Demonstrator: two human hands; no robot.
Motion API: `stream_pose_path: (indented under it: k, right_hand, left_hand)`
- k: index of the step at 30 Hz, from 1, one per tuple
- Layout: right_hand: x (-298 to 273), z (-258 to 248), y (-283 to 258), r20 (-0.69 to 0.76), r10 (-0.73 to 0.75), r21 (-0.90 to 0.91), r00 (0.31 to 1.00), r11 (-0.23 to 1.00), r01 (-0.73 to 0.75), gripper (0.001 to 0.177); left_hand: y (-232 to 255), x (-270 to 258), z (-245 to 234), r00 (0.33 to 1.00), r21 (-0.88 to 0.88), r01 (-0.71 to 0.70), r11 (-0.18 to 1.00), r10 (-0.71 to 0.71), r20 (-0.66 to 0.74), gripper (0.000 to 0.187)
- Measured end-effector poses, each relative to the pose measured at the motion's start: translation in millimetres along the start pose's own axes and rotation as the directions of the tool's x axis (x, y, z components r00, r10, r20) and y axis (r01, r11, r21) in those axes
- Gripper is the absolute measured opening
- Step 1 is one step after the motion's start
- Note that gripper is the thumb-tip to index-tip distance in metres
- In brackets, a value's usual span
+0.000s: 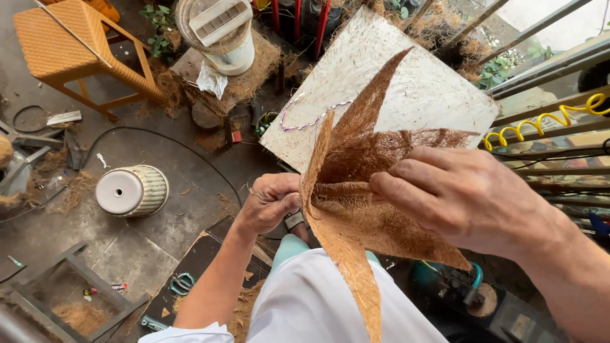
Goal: Creating a star-shaped decorative object using fiber material, a hair dryer for drying, and a spray gun for finishing.
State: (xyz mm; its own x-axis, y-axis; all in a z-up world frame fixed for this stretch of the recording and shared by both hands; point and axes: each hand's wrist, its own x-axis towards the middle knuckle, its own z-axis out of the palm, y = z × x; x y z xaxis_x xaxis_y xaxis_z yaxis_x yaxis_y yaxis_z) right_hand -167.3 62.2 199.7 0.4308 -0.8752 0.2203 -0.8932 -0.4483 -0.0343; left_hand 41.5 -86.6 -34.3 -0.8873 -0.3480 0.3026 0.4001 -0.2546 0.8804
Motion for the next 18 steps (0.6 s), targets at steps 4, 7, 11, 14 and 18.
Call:
stream_pose_path:
  k: [4, 7, 11, 14, 18]
  right_hand:
    - [-3.0, -6.3, -0.8, 0.023, -0.004, 0.018, 1.0, 1.0, 0.003, 0.03]
    - [-0.2, -7.2, -4.0, 0.014, -0.037, -0.029, 0.999, 0.999, 0.037, 0.025]
    - [-0.5, -1.5, -4.8, -0.054, -0.069, -0.007, 0.996, 0.998, 0.068, 0.015]
    - [1.3, -0.4, -8.3, -0.054, -0.072, 0.027, 0.996, 0.997, 0.074, 0.014]
    - [3.8, -11.4, -8.5, -0.023, -0.002, 0.136, 1.0, 0.991, 0.005, 0.03]
  left_hand:
    - [1.8, -2.5, -3.1, 1.0, 0.093, -0.004, 0.996, 0.006, -0.015, 0.027]
    - [-0.1, -9.0, -6.4, 1.0, 0.067, 0.01, 0.998, -0.009, -0.015, 0.029]
    - [3.9, -8.5, -5.3, 0.999, 0.004, -0.025, 1.0, 0.025, 0.025, 0.027]
    - [9.4, -8.0, -4.0, 0.998, 0.011, -0.044, 0.999, 0.043, 0.044, 0.031]
    - [15.9, -9.3, -3.8, 0.998, 0.038, -0.021, 0.999, 0.018, 0.059, 0.033]
